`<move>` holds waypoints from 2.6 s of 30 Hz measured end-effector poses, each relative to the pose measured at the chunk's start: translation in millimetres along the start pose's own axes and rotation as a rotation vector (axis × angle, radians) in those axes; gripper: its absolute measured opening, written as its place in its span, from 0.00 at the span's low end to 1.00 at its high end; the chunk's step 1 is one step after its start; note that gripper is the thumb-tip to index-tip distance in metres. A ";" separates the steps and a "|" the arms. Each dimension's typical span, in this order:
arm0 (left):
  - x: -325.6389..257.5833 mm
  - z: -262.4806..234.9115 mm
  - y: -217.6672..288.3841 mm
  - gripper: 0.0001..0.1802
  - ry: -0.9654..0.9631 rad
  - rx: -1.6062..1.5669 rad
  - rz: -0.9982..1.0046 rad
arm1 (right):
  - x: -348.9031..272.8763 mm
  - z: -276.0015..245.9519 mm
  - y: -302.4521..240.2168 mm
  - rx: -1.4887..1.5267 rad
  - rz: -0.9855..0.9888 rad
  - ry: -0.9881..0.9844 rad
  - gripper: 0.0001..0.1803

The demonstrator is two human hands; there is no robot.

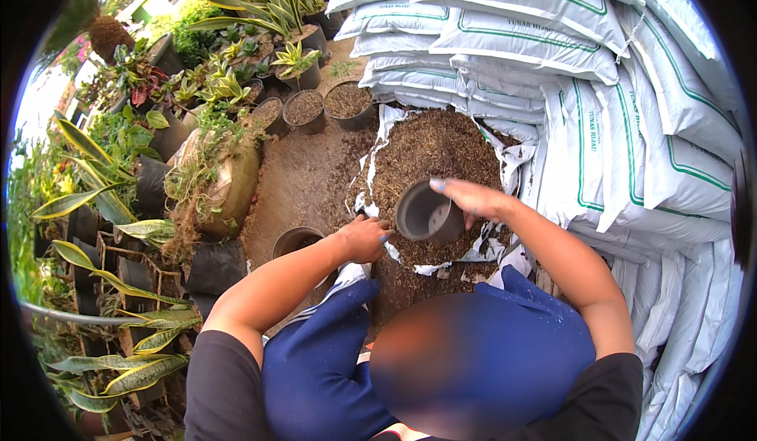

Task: The person fills small pots with soil by hand and using a plastic scoop from a large pile on a sheet.

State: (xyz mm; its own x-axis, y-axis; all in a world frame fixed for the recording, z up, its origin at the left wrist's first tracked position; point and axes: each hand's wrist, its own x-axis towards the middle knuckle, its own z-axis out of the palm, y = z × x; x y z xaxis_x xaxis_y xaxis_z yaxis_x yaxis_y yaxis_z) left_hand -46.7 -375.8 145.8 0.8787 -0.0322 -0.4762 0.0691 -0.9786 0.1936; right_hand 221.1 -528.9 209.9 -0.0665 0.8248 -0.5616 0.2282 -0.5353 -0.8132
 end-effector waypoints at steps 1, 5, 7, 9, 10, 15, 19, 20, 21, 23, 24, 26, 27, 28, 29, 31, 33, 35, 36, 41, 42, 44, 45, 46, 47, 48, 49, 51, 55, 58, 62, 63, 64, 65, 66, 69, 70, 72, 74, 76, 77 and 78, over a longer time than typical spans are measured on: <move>0.8 -2.5 -1.3 0.29 -0.029 -0.009 -0.018 | -8.3 5.6 0.4 -0.035 0.059 -0.036 0.43; -3.0 -13.1 -1.9 0.29 -0.060 -0.156 -0.034 | 0.0 16.7 30.9 0.026 0.385 -0.237 0.49; 2.1 -11.3 -0.7 0.30 -0.110 -0.225 -0.031 | 5.0 28.5 44.7 0.071 0.481 -0.230 0.52; 5.1 -9.3 3.5 0.32 -0.152 -0.209 -0.060 | 8.7 42.3 54.0 0.132 0.575 -0.289 0.49; 3.8 -7.4 4.7 0.33 -0.169 -0.167 -0.069 | 6.9 50.2 52.7 0.148 0.623 -0.311 0.48; 3.8 -5.2 1.2 0.36 -0.255 -0.105 -0.113 | 29.7 86.4 90.9 0.250 0.726 -0.329 0.48; 2.8 1.1 -9.4 0.37 -0.195 -0.143 -0.109 | 45.6 86.9 100.0 0.420 0.724 -0.287 0.44; 1.7 6.9 -14.2 0.37 -0.184 -0.161 -0.106 | 49.8 84.0 101.3 0.422 0.714 -0.256 0.44; 2.3 4.9 -12.5 0.38 -0.208 -0.160 -0.099 | 52.9 79.9 106.2 0.457 0.723 -0.242 0.44; 1.9 -1.4 -7.8 0.41 -0.246 -0.138 -0.112 | 54.6 71.4 109.3 0.514 0.720 -0.208 0.44; -0.4 -2.7 -6.9 0.42 -0.221 -0.123 -0.120 | 54.8 67.6 106.0 0.528 0.707 -0.194 0.45; 1.2 -4.8 -10.8 0.44 -0.220 -0.133 -0.103 | 55.1 59.9 94.9 0.581 0.677 -0.143 0.45; 1.5 -4.6 -13.0 0.45 -0.197 -0.142 -0.096 | 56.2 56.2 88.8 0.601 0.649 -0.108 0.45; 2.3 -3.7 -14.2 0.45 -0.172 -0.151 -0.088 | 56.8 52.5 83.0 0.619 0.621 -0.073 0.46; 4.1 -2.3 -14.5 0.45 -0.172 -0.139 -0.117 | 57.3 48.0 77.1 0.647 0.593 -0.048 0.46; 6.0 -9.0 -12.7 0.45 -0.178 -0.132 -0.134 | 58.0 35.3 62.4 0.685 0.565 -0.007 0.46; 3.4 -9.3 -13.3 0.44 -0.110 -0.123 -0.123 | 59.3 24.9 46.1 0.733 0.553 0.071 0.45; 4.1 -7.0 -18.4 0.43 -0.070 -0.144 -0.151 | 58.9 14.8 37.2 0.753 0.475 0.108 0.45; 5.5 -9.9 -17.7 0.43 -0.045 -0.156 -0.161 | 59.3 7.4 38.4 0.770 0.443 0.128 0.44; 5.7 -12.6 -26.5 0.39 0.118 -0.171 -0.139 | 47.6 -15.9 46.9 0.983 0.200 -0.120 0.45; 6.6 -14.3 -27.6 0.39 0.109 -0.172 -0.170 | 41.9 -11.8 46.9 1.015 0.143 -0.158 0.47; 7.3 -15.9 -30.1 0.37 0.077 -0.169 -0.228 | 31.9 11.7 48.4 1.089 0.156 -0.158 0.57; 10.3 -18.4 -30.7 0.36 0.080 -0.152 -0.228 | 25.2 20.7 51.6 1.101 0.173 -0.175 0.57; 11.1 -17.6 -33.1 0.36 0.077 -0.135 -0.233 | 20.6 33.1 46.8 1.115 0.190 -0.200 0.57; 11.6 -16.3 -34.8 0.36 0.072 -0.117 -0.238 | 14.4 42.5 42.1 1.164 0.230 -0.208 0.55; 17.9 -19.6 -32.6 0.35 0.063 -0.111 -0.239 | 9.5 38.1 45.5 1.090 0.241 -0.249 0.55; 23.8 -24.3 -31.1 0.35 0.060 -0.104 -0.242 | 10.0 29.5 51.4 1.009 0.252 -0.288 0.54; 34.4 -28.0 -32.0 0.35 0.052 -0.080 -0.235 | 8.8 7.9 56.2 0.849 0.261 -0.262 0.55; 26.6 -20.2 -31.7 0.35 0.067 -0.076 -0.241 | -18.6 -4.1 -13.5 0.432 0.323 0.137 0.65; 19.9 -20.8 -30.4 0.35 0.132 -0.121 -0.223 | -26.4 -26.2 -34.7 0.206 0.299 0.209 0.59; 18.0 -19.8 -33.3 0.35 0.357 -0.311 -0.207 | -23.9 -27.0 -41.7 -0.027 0.018 0.637 0.46; 22.9 -18.1 -34.4 0.35 0.434 -0.363 -0.209 | -16.0 -39.2 -27.0 -0.076 -0.014 0.703 0.44; 25.8 -17.7 -29.7 0.35 0.500 -0.423 -0.203 | -12.1 -42.4 -17.0 -0.120 -0.028 0.770 0.43; 28.4 -19.3 -27.1 0.33 0.545 -0.541 -0.202 | -10.6 -49.3 -7.8 -0.188 -0.057 0.830 0.44; 28.8 -16.3 -31.3 0.33 0.588 -0.555 -0.244 | -9.3 -42.1 -12.1 -0.241 -0.063 0.878 0.44; 40.1 -19.2 -30.4 0.33 0.673 -0.662 -0.353 | -6.6 -22.2 -3.8 -0.458 -0.271 0.947 0.43; 46.4 -18.3 -33.0 0.32 0.709 -0.662 -0.385 | -6.9 -14.3 -6.8 -0.501 -0.342 0.947 0.43; 65.1 -14.7 -36.4 0.32 0.782 -0.663 -0.434 | 1.1 -6.3 2.4 -0.644 -0.403 0.939 0.43; 82.2 -15.6 -41.4 0.33 0.781 -0.649 -0.461 | 12.4 7.0 14.8 -0.835 -0.360 0.948 0.45; 95.3 -15.5 -38.6 0.33 0.778 -0.610 -0.472 | 14.2 8.5 15.4 -0.846 -0.426 0.961 0.47; 105.5 -17.7 -40.7 0.32 0.809 -0.597 -0.432 | 13.3 5.2 14.9 -0.835 -0.426 0.953 0.48; 112.7 -21.1 -40.7 0.32 0.822 -0.608 -0.437 | 10.6 1.7 6.3 -0.830 -0.433 0.949 0.49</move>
State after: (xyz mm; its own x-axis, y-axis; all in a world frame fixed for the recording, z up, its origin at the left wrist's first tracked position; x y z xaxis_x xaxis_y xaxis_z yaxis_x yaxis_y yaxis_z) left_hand 59.5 -335.4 102.4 0.7522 0.6559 0.0635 0.4715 -0.6030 0.6435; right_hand 220.2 -523.9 198.6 0.3374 0.8868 0.3157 0.9031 -0.2103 -0.3744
